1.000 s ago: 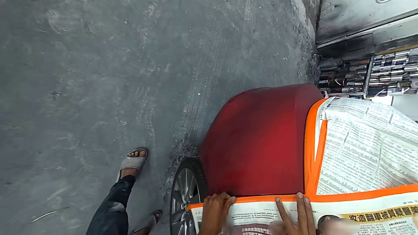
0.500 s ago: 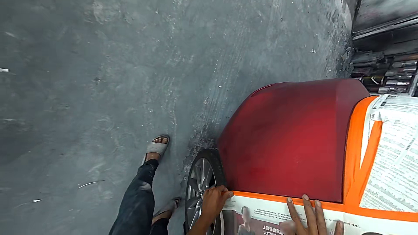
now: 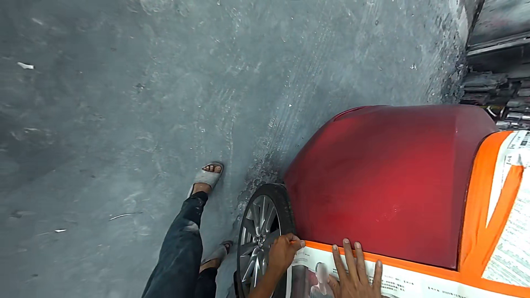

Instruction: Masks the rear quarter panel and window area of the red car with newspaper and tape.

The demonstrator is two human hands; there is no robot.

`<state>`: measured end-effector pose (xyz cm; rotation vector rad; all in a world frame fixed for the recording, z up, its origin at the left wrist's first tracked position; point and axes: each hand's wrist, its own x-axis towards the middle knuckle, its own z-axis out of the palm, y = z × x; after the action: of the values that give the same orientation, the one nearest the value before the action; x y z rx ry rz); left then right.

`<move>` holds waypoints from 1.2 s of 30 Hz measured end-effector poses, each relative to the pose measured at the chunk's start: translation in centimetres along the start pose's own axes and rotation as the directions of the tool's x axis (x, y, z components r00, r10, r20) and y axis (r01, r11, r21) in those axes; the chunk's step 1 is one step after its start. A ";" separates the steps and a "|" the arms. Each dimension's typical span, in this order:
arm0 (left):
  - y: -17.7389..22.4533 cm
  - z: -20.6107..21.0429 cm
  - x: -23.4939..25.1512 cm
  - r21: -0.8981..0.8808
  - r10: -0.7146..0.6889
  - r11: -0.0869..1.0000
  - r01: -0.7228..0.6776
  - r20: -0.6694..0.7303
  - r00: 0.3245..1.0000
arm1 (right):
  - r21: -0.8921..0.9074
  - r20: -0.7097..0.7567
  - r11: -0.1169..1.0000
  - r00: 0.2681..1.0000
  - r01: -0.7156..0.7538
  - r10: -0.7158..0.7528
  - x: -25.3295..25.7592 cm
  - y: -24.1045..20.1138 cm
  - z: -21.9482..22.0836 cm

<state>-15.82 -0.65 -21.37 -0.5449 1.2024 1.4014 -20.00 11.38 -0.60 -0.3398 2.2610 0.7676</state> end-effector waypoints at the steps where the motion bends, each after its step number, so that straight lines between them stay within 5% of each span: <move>1: -0.5 0.4 0.1 -0.117 -0.022 0.993 0.019 -0.024 0.999 | 0.000 0.015 1.000 1.000 0.019 -0.019 0.2 -0.4 0.2; 6: -2.7 1.4 -0.5 -0.537 -0.133 0.841 0.072 -0.076 0.988 | 0.039 0.047 0.997 0.996 0.070 -0.072 1.6 -2.0 1.3; 11: -3.4 1.9 -1.0 -0.682 -0.208 0.721 0.122 -0.045 0.977 | -0.012 0.039 0.994 0.993 0.111 -0.111 2.4 -3.1 2.5; 15: -1.4 1.0 -2.4 -0.510 -0.101 0.860 -0.025 -0.218 0.971 | 0.011 0.079 0.993 0.990 0.116 -0.116 2.8 -3.3 2.2; 20: 0.4 1.4 -3.8 -0.293 -0.167 0.952 0.089 -0.251 0.954 | 0.009 0.140 0.993 0.984 0.114 -0.114 3.0 -3.5 1.7; 28: -1.7 3.3 -2.3 -0.617 -0.371 0.732 0.289 -0.004 0.929 | -0.020 0.170 0.990 0.977 0.137 -0.132 3.7 -3.8 1.9; 36: -1.9 3.8 -1.9 -0.701 -0.406 0.637 0.319 0.046 0.913 | -0.022 0.238 0.991 0.963 0.133 -0.124 4.0 -4.1 1.7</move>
<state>-12.48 1.53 -18.99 -1.3474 0.5396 1.4484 -20.14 9.13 -6.12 -0.3876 1.9836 0.7423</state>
